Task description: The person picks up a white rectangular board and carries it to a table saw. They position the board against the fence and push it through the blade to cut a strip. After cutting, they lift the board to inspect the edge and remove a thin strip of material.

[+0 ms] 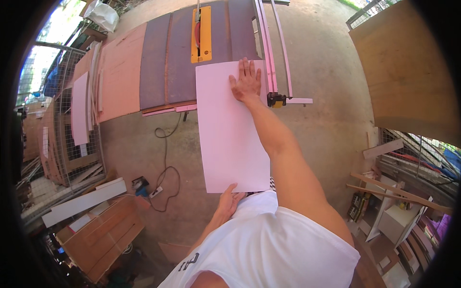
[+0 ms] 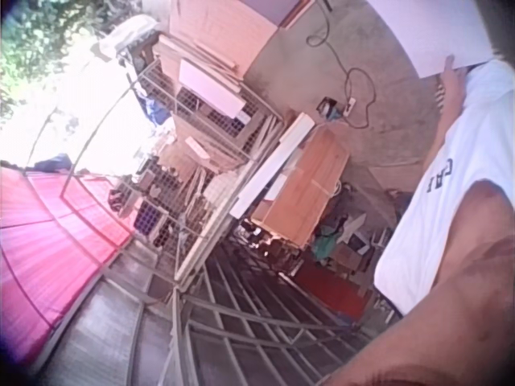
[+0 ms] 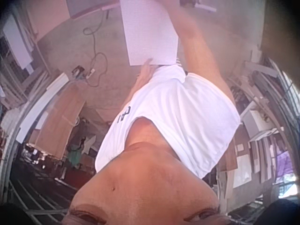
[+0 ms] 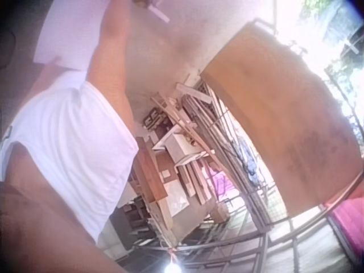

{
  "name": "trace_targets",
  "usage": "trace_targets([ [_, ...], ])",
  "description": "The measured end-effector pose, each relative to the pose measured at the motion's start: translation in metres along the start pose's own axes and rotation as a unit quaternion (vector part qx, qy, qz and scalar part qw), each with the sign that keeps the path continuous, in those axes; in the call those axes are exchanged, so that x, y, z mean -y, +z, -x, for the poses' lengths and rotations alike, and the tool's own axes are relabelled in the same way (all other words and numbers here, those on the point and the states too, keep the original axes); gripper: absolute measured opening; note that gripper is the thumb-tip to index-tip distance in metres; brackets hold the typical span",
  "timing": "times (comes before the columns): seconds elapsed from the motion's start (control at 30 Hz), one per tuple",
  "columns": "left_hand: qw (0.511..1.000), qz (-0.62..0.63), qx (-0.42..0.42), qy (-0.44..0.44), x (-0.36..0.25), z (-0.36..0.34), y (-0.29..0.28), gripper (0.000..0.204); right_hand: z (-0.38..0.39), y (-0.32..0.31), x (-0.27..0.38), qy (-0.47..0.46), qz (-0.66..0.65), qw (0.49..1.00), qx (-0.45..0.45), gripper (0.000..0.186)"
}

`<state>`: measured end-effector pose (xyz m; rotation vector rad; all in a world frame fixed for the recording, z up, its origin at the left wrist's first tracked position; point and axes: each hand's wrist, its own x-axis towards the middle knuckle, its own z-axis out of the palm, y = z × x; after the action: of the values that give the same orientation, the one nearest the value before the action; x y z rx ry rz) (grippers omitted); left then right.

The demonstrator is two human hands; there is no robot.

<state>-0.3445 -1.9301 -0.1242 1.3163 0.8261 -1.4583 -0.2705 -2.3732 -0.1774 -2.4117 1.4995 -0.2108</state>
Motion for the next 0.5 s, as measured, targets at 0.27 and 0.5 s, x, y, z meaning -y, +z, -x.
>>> trace_targets([
  [0.27, 0.998, -0.053, 0.040, 0.020, -0.026, 0.004, 0.028, 0.061, -0.034, 0.000, -0.006, -0.021, -0.011, 0.999, -0.028, 0.079],
  [0.5, 0.994, -0.099, 0.033, 0.011, -0.049, 0.000, 0.047, 0.055, -0.061, -0.006, -0.007, -0.020, -0.023, 0.999, -0.011, 0.080],
])
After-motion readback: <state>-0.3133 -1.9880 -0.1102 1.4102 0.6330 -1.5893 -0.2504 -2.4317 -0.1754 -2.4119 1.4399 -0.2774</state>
